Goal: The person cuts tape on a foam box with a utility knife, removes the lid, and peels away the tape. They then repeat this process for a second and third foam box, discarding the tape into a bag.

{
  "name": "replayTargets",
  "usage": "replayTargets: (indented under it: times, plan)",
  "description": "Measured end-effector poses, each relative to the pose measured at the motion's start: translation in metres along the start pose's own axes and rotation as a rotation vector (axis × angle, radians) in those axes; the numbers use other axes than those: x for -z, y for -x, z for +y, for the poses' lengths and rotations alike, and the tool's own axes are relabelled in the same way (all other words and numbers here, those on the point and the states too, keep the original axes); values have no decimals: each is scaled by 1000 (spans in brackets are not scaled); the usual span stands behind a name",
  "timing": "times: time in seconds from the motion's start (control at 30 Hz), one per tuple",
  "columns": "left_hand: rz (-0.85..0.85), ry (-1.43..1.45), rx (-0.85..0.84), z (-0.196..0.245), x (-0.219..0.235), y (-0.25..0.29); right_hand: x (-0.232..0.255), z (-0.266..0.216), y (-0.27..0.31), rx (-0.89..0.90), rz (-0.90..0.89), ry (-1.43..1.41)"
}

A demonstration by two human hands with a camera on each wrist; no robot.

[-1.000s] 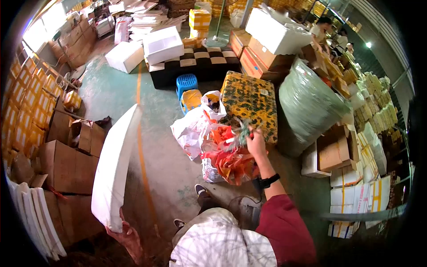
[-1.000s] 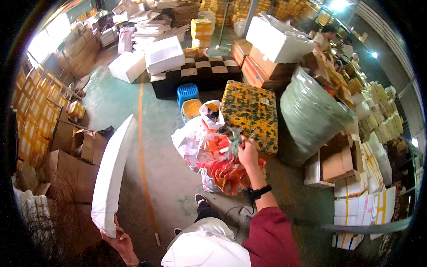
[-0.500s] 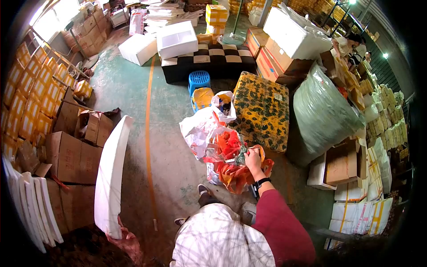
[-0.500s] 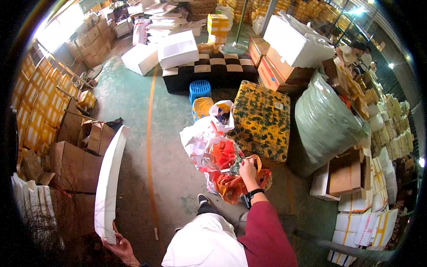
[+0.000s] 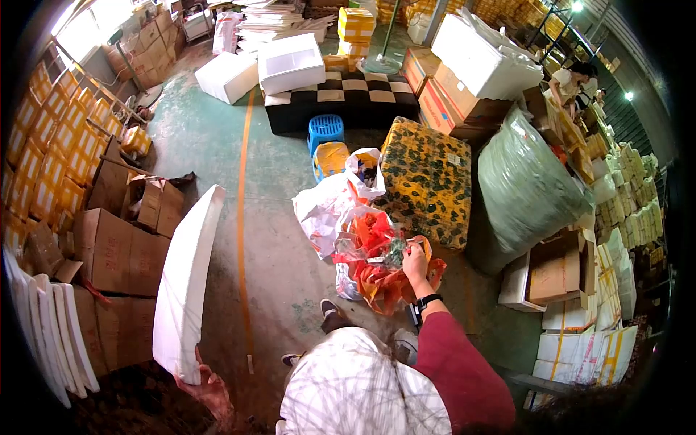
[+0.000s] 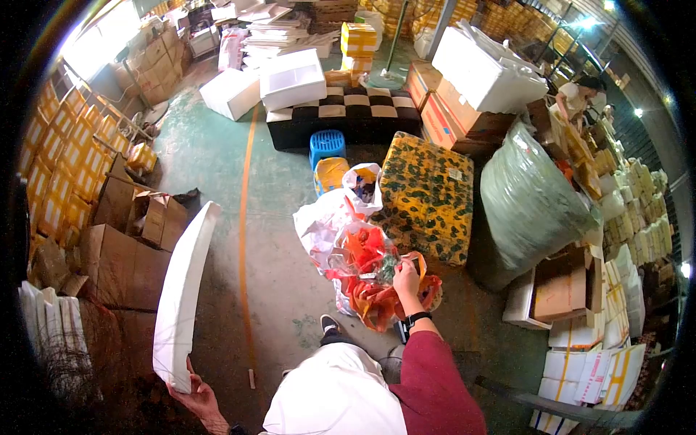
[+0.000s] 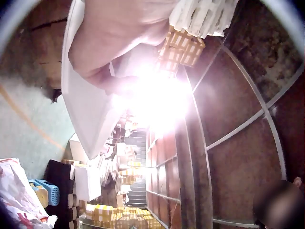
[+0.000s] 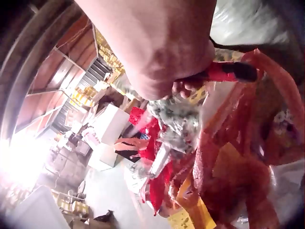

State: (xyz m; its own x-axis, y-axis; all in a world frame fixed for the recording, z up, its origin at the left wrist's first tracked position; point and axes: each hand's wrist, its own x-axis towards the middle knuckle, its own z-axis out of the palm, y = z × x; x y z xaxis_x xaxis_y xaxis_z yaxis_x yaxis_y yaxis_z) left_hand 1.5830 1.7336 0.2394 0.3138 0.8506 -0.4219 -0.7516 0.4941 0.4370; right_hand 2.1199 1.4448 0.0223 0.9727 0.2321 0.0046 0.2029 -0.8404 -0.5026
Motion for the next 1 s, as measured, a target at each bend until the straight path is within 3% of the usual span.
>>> replayTargets:
  times: [0.1, 0.23, 0.3, 0.43, 0.53, 0.57, 0.67, 0.8, 0.93, 1.0]
  plan:
    - [-5, -12, 64, -4, -20, 6, -6, 11, -3, -85, -77, -80]
    - [33, 18, 13, -4, -5, -4, -12, 27, -3, -59, -16, -137]
    - [50, 18, -1, -1, 0, -5, 18, -3, 4, -95, 3, -141]
    - [48, 11, 86, 6, 2, -1, 16, -6, 6, -93, 315, -313]
    - [2, 41, 130, 17, 25, 2, 8, 10, 6, -348, 53, -598]
    - [20, 48, 99, 18, 32, 2, 8, 7, 11, -372, -27, -820]
    - [130, 31, -60, 21, 50, 8, 25, -31, 29, -379, -133, -934]
    - [224, -35, -177, 36, 71, 24, 6, -26, 38, -314, -168, -846]
    - [224, -43, -184, 55, 93, 36, -3, -21, 32, -297, -113, -787]
    - [206, -21, -147, 64, 109, 38, 0, -16, 25, -287, -110, -597]
